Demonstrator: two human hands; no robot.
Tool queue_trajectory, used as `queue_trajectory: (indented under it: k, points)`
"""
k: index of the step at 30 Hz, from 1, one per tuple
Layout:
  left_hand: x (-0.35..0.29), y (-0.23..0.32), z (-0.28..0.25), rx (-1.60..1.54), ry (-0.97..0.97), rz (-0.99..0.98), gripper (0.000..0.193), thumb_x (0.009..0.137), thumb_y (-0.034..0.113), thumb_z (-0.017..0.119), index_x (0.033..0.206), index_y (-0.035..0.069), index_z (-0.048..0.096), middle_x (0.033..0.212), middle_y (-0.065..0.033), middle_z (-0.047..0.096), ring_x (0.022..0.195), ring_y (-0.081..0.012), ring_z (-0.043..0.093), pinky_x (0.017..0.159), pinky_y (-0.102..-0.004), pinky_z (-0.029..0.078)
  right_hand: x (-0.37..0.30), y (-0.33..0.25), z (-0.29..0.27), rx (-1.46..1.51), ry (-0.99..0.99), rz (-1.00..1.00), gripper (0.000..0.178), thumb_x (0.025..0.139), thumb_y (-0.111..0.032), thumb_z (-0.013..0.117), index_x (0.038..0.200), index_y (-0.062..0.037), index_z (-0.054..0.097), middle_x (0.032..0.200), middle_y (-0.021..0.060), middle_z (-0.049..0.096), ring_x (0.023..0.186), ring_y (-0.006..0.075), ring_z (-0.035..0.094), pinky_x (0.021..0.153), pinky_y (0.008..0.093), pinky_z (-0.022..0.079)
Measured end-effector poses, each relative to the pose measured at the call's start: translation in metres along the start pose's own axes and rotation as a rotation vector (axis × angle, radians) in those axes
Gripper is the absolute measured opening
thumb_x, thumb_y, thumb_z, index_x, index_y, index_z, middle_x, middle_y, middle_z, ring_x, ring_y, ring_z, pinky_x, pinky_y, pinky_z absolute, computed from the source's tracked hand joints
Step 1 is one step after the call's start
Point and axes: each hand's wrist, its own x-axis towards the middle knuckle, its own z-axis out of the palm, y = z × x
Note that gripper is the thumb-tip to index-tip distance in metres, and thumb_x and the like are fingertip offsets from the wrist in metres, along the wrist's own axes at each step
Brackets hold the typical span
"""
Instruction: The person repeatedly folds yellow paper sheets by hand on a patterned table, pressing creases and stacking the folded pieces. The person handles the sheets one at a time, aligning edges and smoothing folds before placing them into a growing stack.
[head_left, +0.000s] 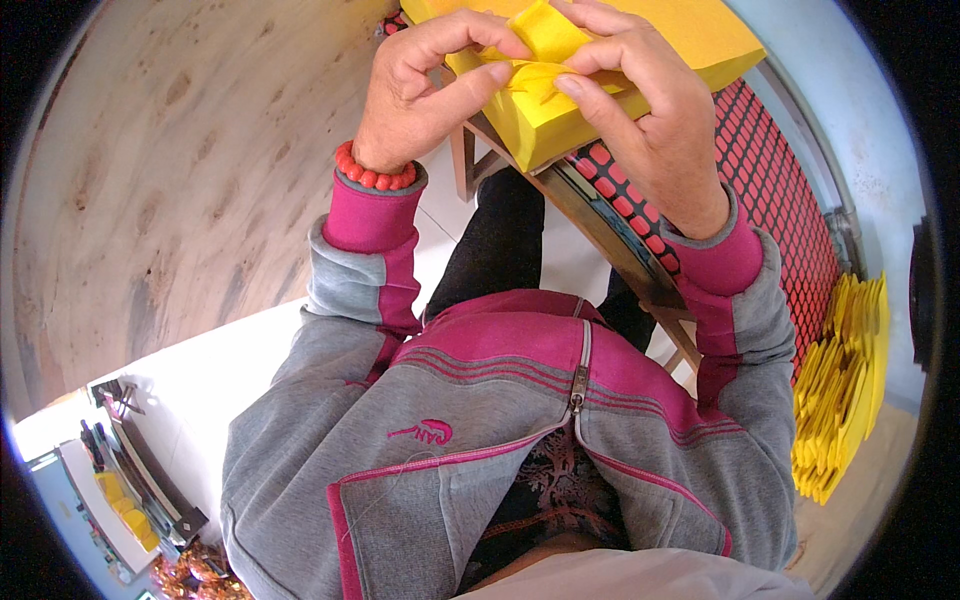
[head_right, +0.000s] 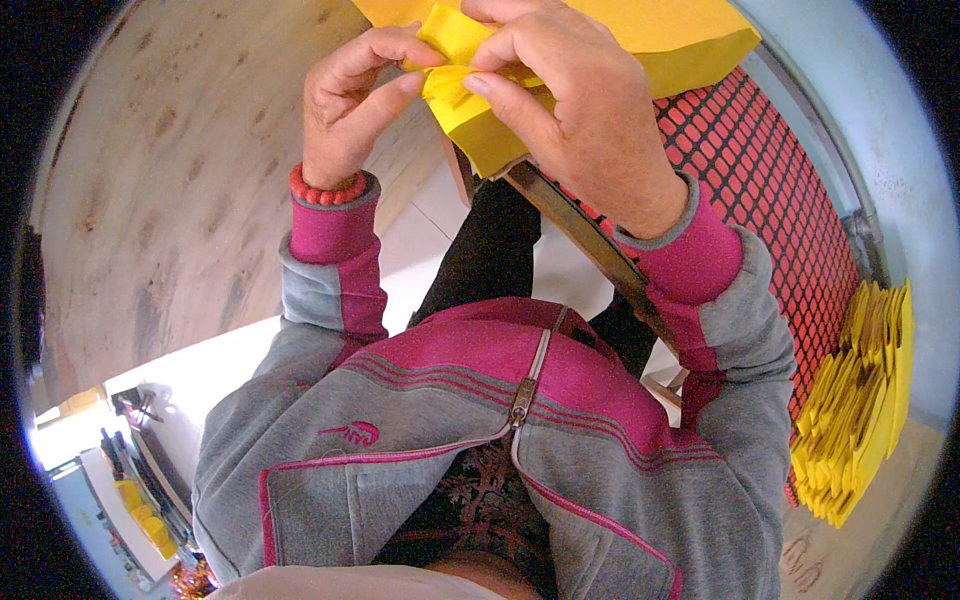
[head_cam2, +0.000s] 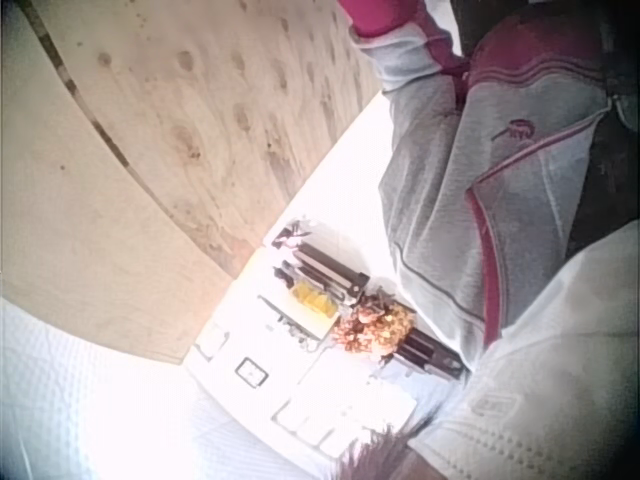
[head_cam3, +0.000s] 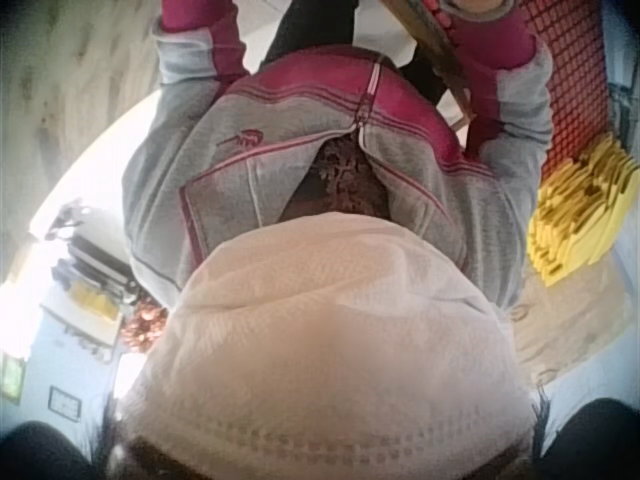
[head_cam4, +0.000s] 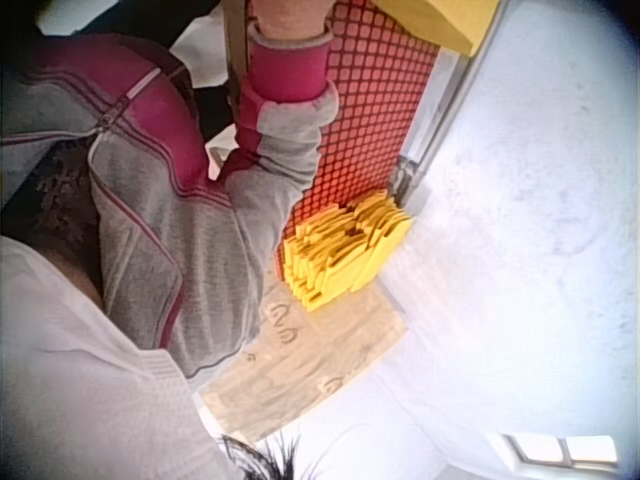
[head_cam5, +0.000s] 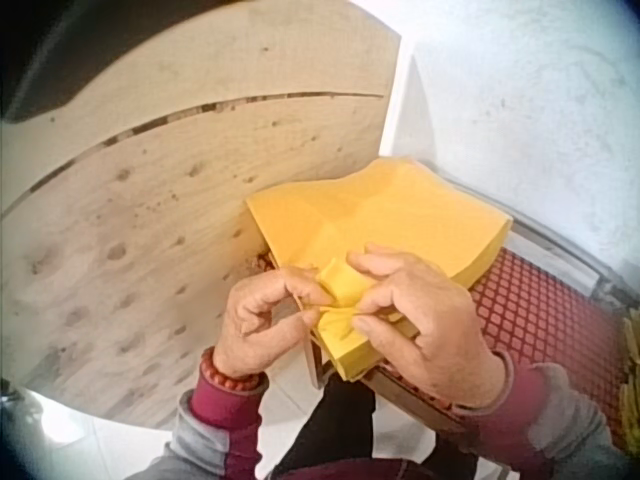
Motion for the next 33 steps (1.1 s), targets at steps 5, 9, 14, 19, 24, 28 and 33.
queue_trajectory:
  k: [5, 9, 14, 19, 24, 28, 33]
  points:
    - [-0.002, -0.001, 0.002, 0.036, 0.03, -0.05, 0.011, 0.095, 0.001, 0.065, 0.106, -0.001, 0.068, 0.104, -0.0042, 0.069, 0.099, -0.0125, 0.064, 0.089, -0.0269, 0.05, -0.001, -0.001, 0.0, -0.02, 0.059, -0.049, 0.022, 0.078, -0.003, 0.08, 0.09, 0.0002, 0.063, 0.119, 0.0273, 0.067, 0.108, 0.0383, 0.068, 0.093, 0.0397, 0.053]
    - [-0.003, -0.004, 0.009, -0.072, 0.127, -0.068, 0.012, 0.096, 0.0, 0.066, 0.108, 0.0, 0.064, 0.103, -0.0037, 0.068, 0.096, -0.0106, 0.064, 0.085, -0.0242, 0.05, -0.003, -0.003, -0.002, -0.032, 0.075, 0.005, 0.024, 0.075, -0.004, 0.082, 0.089, -0.0004, 0.062, 0.122, 0.0277, 0.065, 0.108, 0.0383, 0.067, 0.09, 0.0386, 0.054]
    - [-0.003, -0.005, 0.011, -0.117, 0.147, -0.081, 0.018, 0.096, -0.002, 0.064, 0.112, 0.0, 0.059, 0.105, -0.0041, 0.067, 0.097, -0.0105, 0.064, 0.085, -0.0236, 0.05, 0.0, -0.002, -0.004, -0.068, 0.042, -0.049, 0.023, 0.076, -0.005, 0.081, 0.091, 0.0004, 0.064, 0.123, 0.0292, 0.064, 0.109, 0.0394, 0.067, 0.09, 0.0382, 0.053]
    - [-0.005, -0.008, 0.008, -0.129, 0.14, -0.075, 0.021, 0.094, -0.004, 0.064, 0.114, 0.0, 0.058, 0.108, -0.0049, 0.066, 0.101, -0.0119, 0.064, 0.087, -0.0249, 0.051, 0.0, -0.003, -0.006, -0.072, -0.054, -0.008, 0.02, 0.08, -0.007, 0.078, 0.094, 0.0012, 0.067, 0.124, 0.0298, 0.064, 0.112, 0.0406, 0.065, 0.096, 0.0411, 0.051]
    - [0.003, 0.004, 0.014, 0.01, 0.152, -0.006, 0.026, 0.091, -0.006, 0.067, 0.114, 0.0, 0.057, 0.109, -0.0052, 0.065, 0.104, -0.0138, 0.065, 0.09, -0.0262, 0.051, 0.0, -0.002, -0.002, 0.018, 0.012, -0.054, 0.016, 0.082, -0.007, 0.076, 0.094, 0.0011, 0.068, 0.123, 0.0299, 0.065, 0.113, 0.0409, 0.065, 0.097, 0.042, 0.05]
    - [0.006, 0.011, 0.04, 0.158, 0.335, -0.027, 0.018, 0.091, -0.004, 0.068, 0.106, 0.002, 0.059, 0.096, -0.0023, 0.063, 0.088, -0.0098, 0.059, 0.077, -0.0227, 0.046, -0.001, -0.002, -0.001, -0.028, -0.056, 0.018, 0.015, 0.083, -0.006, 0.075, 0.093, 0.0013, 0.068, 0.122, 0.0295, 0.065, 0.112, 0.0404, 0.065, 0.096, 0.042, 0.05]
    - [-0.001, 0.0, 0.022, 0.037, 0.278, -0.02, 0.027, 0.09, -0.008, 0.068, 0.113, 0.0, 0.057, 0.108, -0.0052, 0.065, 0.102, -0.0136, 0.065, 0.09, -0.0268, 0.052, 0.001, 0.0, 0.002, 0.037, 0.046, -0.086, 0.014, 0.082, -0.005, 0.075, 0.092, 0.0016, 0.068, 0.12, 0.0286, 0.066, 0.112, 0.0398, 0.065, 0.096, 0.0414, 0.05]
